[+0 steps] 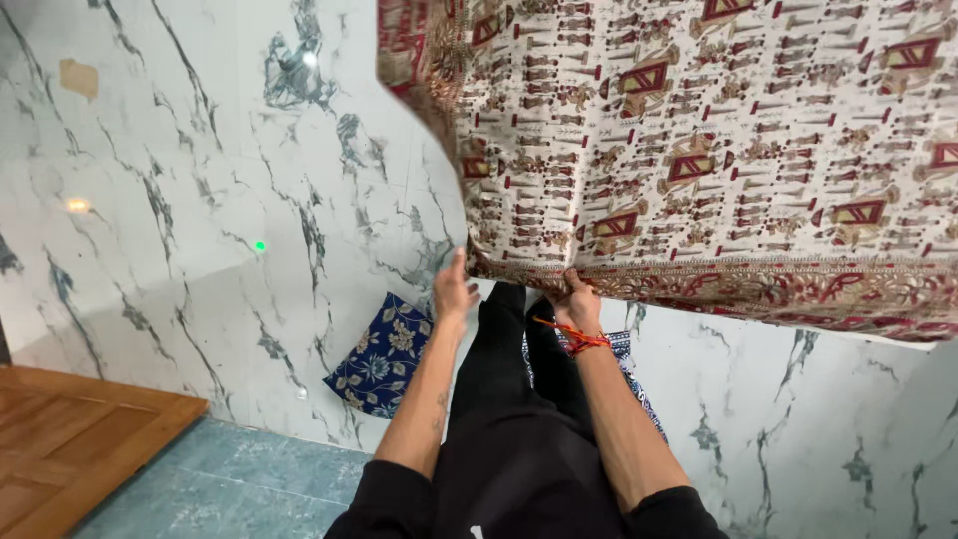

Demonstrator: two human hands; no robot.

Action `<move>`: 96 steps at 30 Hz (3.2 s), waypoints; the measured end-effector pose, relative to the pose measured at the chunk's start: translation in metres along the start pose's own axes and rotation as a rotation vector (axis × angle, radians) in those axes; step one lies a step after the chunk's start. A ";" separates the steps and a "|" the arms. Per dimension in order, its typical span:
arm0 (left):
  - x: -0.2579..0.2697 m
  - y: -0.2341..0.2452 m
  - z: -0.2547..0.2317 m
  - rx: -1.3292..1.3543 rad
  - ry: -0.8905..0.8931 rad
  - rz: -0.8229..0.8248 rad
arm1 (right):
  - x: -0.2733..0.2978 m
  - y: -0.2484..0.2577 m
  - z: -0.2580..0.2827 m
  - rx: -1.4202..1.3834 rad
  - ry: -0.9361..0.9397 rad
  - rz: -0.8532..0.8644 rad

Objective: The person picks up a patterned cloth from the floor, spreads it out across a bed, and then begins to fold the edges inward by hand.

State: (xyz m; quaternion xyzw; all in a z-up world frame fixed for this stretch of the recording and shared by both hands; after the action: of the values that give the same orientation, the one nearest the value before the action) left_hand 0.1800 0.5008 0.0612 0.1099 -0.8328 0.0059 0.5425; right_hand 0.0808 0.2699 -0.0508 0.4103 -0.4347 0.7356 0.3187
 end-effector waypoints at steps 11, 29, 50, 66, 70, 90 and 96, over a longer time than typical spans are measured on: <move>-0.061 -0.089 0.064 0.011 -0.153 -0.268 | 0.025 -0.035 0.015 0.430 -0.085 -0.193; 0.013 -0.078 -0.058 -0.641 -0.852 -0.254 | 0.110 -0.084 0.009 0.486 -0.090 0.200; -0.061 -0.041 -0.194 -0.609 -0.249 0.898 | 0.009 -0.264 -0.055 -1.049 0.449 -0.369; -0.189 -0.182 -0.273 -0.255 0.285 0.799 | 0.114 -0.294 -0.028 -0.967 0.668 -0.039; -0.213 -0.188 -0.296 -0.282 0.292 0.762 | 0.046 -0.285 -0.064 -1.161 0.439 -0.111; -0.287 -0.134 -0.447 -0.576 0.307 0.716 | -0.050 -0.481 -0.041 -1.276 0.404 -0.366; -0.259 -0.147 -0.405 -0.774 0.195 0.781 | -0.118 -0.463 0.052 -1.262 0.496 -0.483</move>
State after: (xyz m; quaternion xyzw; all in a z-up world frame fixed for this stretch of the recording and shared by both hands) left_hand 0.6731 0.4551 -0.0225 -0.4152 -0.6991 -0.0894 0.5752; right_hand 0.5346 0.4037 0.0356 0.0533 -0.5891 0.3245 0.7381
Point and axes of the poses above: each hand's wrist, its own x-axis away from the middle knuckle, its own y-axis out of the back of the hand, z = x × y, the point moved 1 cm from there along -x, towards the middle knuckle, and after that the axes turned 2 degrees about x, right-handed, at the moved point
